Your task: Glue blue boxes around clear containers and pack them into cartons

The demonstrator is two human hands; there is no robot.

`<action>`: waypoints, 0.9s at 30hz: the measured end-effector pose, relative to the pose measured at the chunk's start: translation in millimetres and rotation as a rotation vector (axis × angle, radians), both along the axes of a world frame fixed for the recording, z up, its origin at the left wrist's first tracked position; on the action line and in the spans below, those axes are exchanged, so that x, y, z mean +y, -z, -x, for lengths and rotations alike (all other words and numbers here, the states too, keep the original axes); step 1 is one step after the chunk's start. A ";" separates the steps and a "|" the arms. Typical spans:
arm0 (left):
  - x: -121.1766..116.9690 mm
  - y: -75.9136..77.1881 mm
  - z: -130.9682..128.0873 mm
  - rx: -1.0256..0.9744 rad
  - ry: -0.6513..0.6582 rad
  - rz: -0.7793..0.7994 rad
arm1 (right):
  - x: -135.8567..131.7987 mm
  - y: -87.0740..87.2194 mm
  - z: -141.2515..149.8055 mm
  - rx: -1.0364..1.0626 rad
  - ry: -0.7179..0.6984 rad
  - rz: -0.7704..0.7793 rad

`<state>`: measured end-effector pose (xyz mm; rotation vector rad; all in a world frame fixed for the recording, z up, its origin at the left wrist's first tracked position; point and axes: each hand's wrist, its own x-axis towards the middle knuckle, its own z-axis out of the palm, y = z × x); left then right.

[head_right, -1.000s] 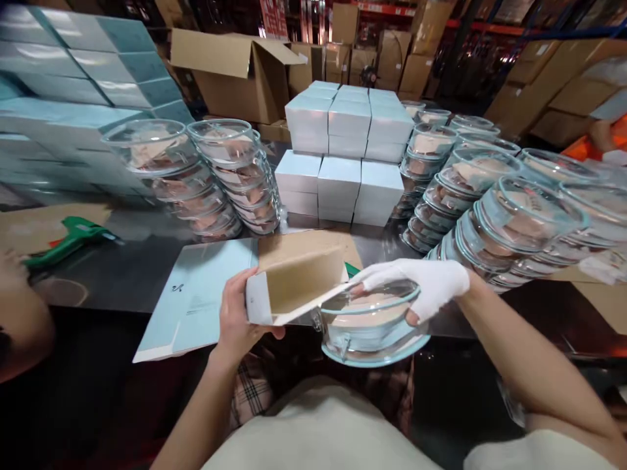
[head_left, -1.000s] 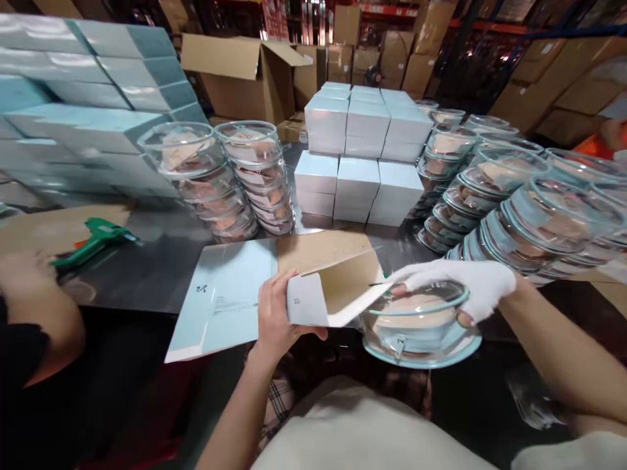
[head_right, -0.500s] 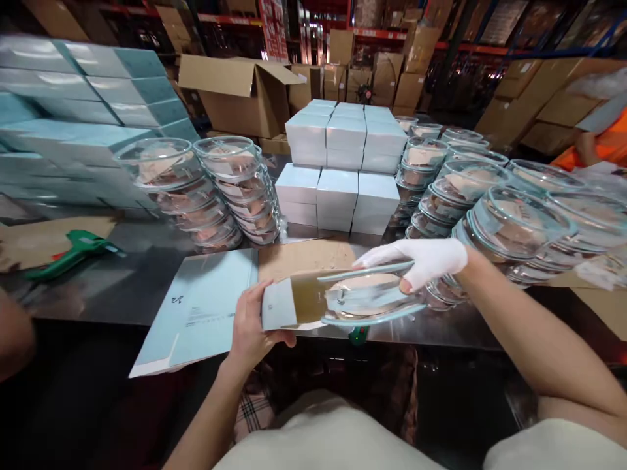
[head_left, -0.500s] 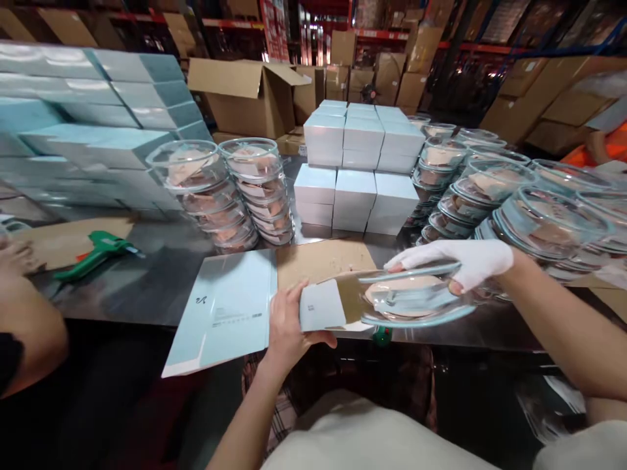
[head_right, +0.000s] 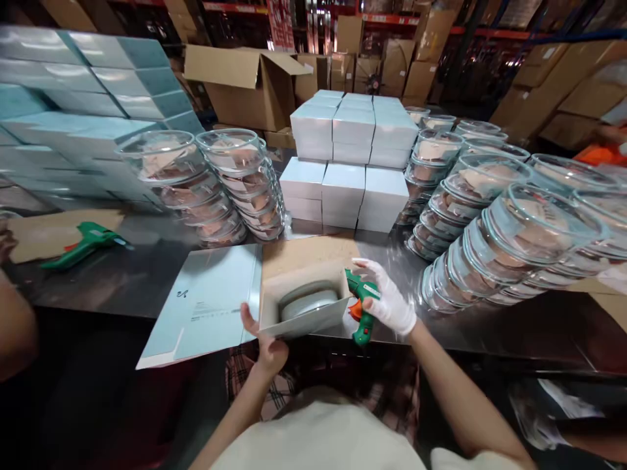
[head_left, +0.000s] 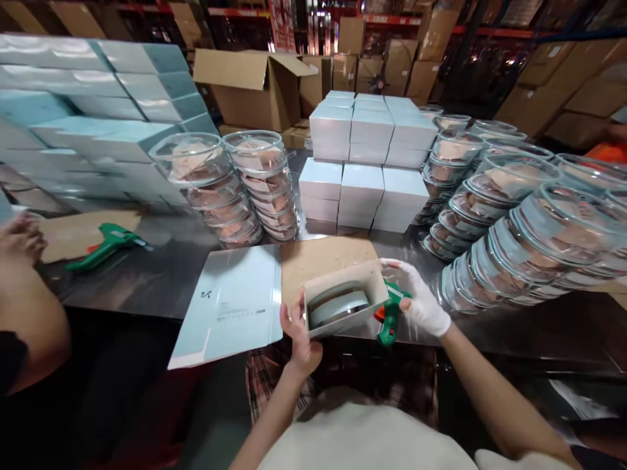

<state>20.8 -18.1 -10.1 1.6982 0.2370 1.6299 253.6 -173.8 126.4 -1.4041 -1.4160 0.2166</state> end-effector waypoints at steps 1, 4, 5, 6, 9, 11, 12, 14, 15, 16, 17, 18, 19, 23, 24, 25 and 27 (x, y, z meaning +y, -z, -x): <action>3.3 -3.0 0.9 -0.051 0.010 -0.073 | 3.1 18.6 7.5 0.038 -0.008 -0.084; 11.0 -14.6 5.1 -0.022 0.040 -0.168 | 19.1 43.2 37.0 0.050 -0.057 -0.179; 11.5 -18.5 6.4 0.026 0.023 -0.152 | 25.4 42.3 47.4 0.069 -0.055 -0.157; 10.6 -22.2 7.2 0.071 -0.008 -0.118 | 31.6 38.7 57.6 0.121 -0.022 -0.118; 2.5 -31.8 6.3 0.128 -0.124 0.054 | 47.6 22.6 83.9 0.417 0.224 -0.085; -1.8 -36.6 4.9 0.068 -0.147 0.109 | 52.4 15.0 94.4 0.571 0.337 -0.145; -2.0 -38.5 5.1 0.041 -0.152 0.089 | 51.1 13.0 96.4 0.607 0.350 -0.179; 2.6 -40.7 8.4 0.055 -0.156 -0.022 | 38.5 12.7 93.2 0.625 0.326 -0.170; 7.1 -40.8 11.5 0.085 -0.153 -0.078 | 27.1 14.2 88.7 0.607 0.330 -0.121; 12.3 -40.2 15.2 0.115 -0.141 -0.123 | 13.4 16.4 83.2 0.558 0.364 -0.032; 17.9 -38.7 19.0 0.136 -0.119 -0.154 | -1.2 19.1 77.4 0.478 0.442 0.098; 23.2 -36.6 22.3 0.152 -0.091 -0.174 | -15.0 22.0 72.1 0.374 0.554 0.269; 27.7 -34.0 24.8 0.168 -0.070 -0.186 | -26.1 24.9 67.7 0.262 0.674 0.470; 34.4 -26.5 20.1 0.269 -0.097 -0.212 | -31.5 35.9 59.8 0.019 0.850 1.066; 33.4 -27.3 16.0 0.277 -0.110 -0.215 | -25.9 39.0 58.1 0.026 0.846 1.085; 31.4 -29.4 11.8 0.267 -0.115 -0.218 | -20.3 42.5 55.4 0.057 0.851 1.051; 25.0 -37.0 6.2 0.201 -0.116 -0.223 | -13.2 49.9 47.6 0.263 0.820 0.865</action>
